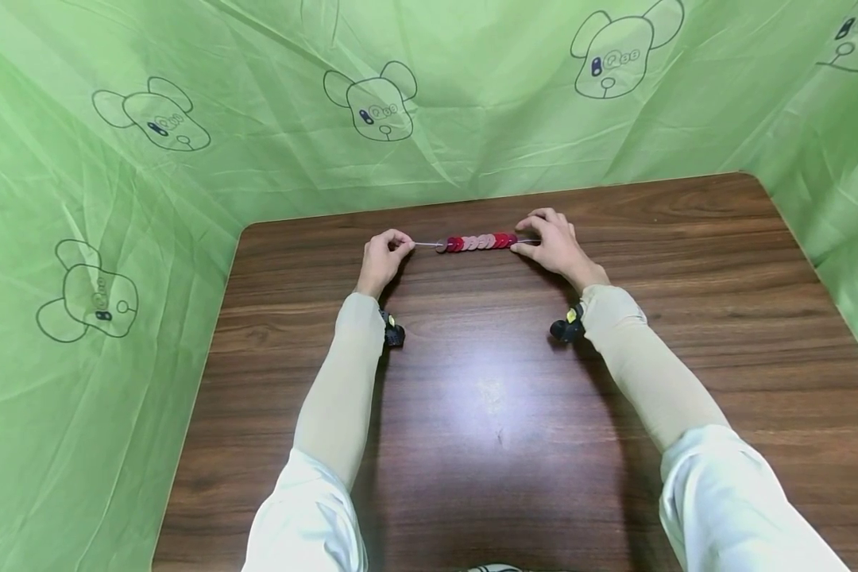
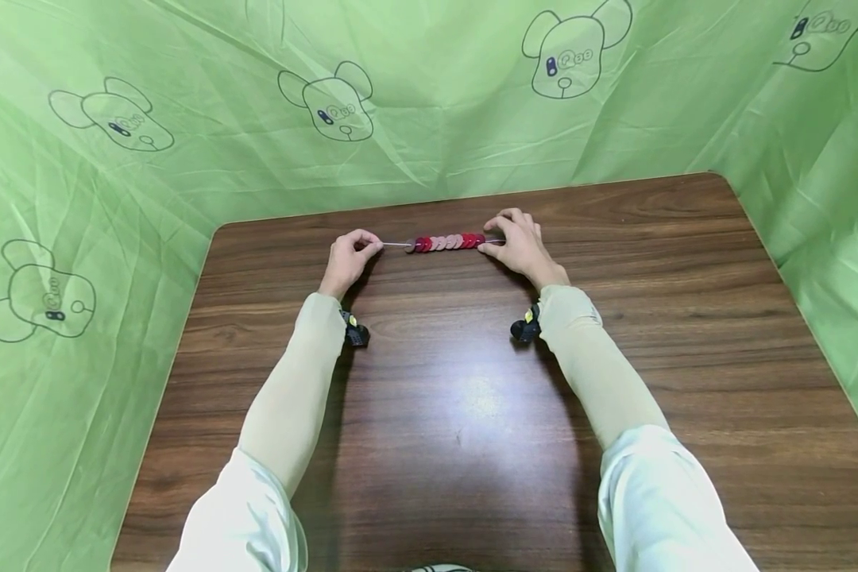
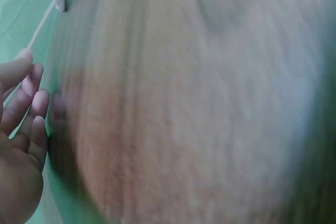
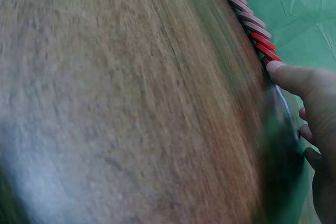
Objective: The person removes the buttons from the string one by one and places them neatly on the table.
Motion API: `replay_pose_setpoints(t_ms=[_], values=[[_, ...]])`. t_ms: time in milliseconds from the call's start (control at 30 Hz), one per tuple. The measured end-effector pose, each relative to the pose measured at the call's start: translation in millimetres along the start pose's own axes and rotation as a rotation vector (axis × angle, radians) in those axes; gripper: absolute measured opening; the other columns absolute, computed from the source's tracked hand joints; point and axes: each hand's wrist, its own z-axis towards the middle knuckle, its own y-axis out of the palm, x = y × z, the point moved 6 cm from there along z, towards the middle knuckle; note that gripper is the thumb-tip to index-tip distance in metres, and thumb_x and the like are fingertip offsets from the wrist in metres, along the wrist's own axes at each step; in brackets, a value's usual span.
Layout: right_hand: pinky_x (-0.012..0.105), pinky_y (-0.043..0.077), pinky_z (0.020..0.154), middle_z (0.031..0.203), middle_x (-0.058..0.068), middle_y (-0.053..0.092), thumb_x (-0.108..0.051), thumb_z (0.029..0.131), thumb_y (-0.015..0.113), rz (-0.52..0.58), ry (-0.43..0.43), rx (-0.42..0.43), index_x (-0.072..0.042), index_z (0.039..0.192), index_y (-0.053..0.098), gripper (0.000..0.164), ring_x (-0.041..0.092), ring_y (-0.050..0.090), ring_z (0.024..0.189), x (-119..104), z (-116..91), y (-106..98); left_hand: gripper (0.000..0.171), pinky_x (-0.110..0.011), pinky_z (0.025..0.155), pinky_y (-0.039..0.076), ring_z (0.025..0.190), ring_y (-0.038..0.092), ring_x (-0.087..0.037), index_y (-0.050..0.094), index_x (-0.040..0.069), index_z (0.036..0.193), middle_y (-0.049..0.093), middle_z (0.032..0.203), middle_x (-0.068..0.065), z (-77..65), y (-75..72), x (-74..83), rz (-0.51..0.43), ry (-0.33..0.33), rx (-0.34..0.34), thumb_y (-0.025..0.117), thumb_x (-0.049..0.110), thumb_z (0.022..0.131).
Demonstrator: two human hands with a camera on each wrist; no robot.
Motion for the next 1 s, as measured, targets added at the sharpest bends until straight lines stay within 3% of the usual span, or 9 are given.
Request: replay_pose_setpoints(t_ms=[300, 533, 667, 800, 1000], values=[[0.055, 0.027, 0.101, 0.137, 0.017, 0.044, -0.031, 0.085, 0.073, -0.009, 0.002, 0.003, -0.01, 0.115, 0.065, 0.038, 0.039, 0.035, 0.127, -0.2, -0.5, 0.2, 0.017, -0.021, 0.074, 0.045, 0.081, 0.056, -0.01, 0.072, 0.01, 0.096, 0.068, 0.089, -0.002, 2.1, 1.3, 1.3, -0.159, -0.052, -0.002, 0.07, 0.025, 0.088], [0.054, 0.027, 0.101, 0.136, 0.016, 0.045, -0.032, 0.084, 0.074, 0.0, -0.008, 0.008, -0.013, 0.11, 0.066, 0.033, 0.038, 0.035, 0.127, 0.3, -0.2, 2.2, 0.02, -0.031, 0.077, 0.05, 0.09, 0.062, -0.026, 0.07, 0.004, 0.098, 0.068, 0.089, -0.009, 0.5, 5.6, -4.7, -0.35, -0.112, -0.009, 0.068, 0.022, 0.089], [0.054, 0.026, 0.102, 0.136, 0.016, 0.045, -0.033, 0.084, 0.074, -0.005, -0.005, 0.007, -0.014, 0.111, 0.066, 0.035, 0.038, 0.034, 0.127, 0.9, 1.3, 3.6, 0.022, -0.032, 0.081, 0.05, 0.093, 0.062, -0.026, 0.07, 0.004, 0.099, 0.067, 0.09, -0.008, -0.5, 6.5, -6.3, -0.365, -0.131, -0.012, 0.068, 0.023, 0.09], [0.054, 0.025, 0.102, 0.138, 0.015, 0.043, -0.035, 0.083, 0.074, -0.017, -0.002, 0.002, -0.016, 0.115, 0.066, 0.037, 0.037, 0.033, 0.128, -1.5, 2.1, 4.7, 0.018, -0.023, 0.074, 0.049, 0.086, 0.061, -0.019, 0.07, 0.006, 0.097, 0.065, 0.084, 0.0, 0.5, 7.1, -6.9, -0.348, -0.125, -0.003, 0.068, 0.022, 0.089], [0.055, 0.023, 0.101, 0.138, 0.017, 0.043, -0.033, 0.084, 0.074, -0.02, -0.009, 0.006, -0.016, 0.114, 0.066, 0.036, 0.038, 0.033, 0.127, -4.6, 2.0, 6.9, 0.019, -0.019, 0.071, 0.046, 0.083, 0.059, -0.015, 0.07, 0.006, 0.096, 0.065, 0.083, 0.002, 0.5, 6.7, -9.6, -0.322, -0.13, 0.002, 0.069, 0.023, 0.089]])
